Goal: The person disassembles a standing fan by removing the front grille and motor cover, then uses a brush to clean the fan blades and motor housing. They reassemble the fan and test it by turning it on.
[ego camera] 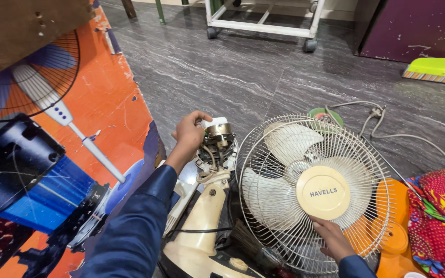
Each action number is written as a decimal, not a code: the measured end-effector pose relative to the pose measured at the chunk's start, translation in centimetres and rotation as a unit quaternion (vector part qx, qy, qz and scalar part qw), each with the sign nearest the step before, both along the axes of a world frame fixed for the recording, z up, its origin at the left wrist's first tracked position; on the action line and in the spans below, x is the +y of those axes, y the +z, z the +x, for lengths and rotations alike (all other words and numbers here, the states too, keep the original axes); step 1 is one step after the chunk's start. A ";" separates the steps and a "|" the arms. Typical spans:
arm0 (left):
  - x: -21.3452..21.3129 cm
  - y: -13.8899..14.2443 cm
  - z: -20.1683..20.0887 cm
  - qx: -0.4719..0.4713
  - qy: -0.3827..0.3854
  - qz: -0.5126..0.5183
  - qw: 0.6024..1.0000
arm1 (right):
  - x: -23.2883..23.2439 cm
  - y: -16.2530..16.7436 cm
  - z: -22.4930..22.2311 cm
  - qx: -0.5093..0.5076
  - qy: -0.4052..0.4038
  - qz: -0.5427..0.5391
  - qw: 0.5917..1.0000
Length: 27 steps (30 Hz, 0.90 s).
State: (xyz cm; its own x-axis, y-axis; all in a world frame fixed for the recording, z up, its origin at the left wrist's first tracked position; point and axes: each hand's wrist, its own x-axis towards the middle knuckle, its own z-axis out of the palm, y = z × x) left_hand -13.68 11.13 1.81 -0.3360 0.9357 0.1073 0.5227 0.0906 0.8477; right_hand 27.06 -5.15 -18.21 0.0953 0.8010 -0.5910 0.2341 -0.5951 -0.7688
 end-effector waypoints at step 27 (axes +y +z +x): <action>-15.8 -9.1 4.1 0.111 -0.020 0.203 0.973 | 0.2 0.0 -0.4 -0.137 0.084 0.117 0.980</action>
State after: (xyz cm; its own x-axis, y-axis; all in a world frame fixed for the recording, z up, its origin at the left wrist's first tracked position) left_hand -9.57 -4.64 -7.29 -0.2269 0.8123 0.5373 0.6935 -0.2526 0.6747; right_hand 26.61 -4.92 -18.21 0.0801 0.9294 -0.3602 0.5295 -0.3458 -0.7746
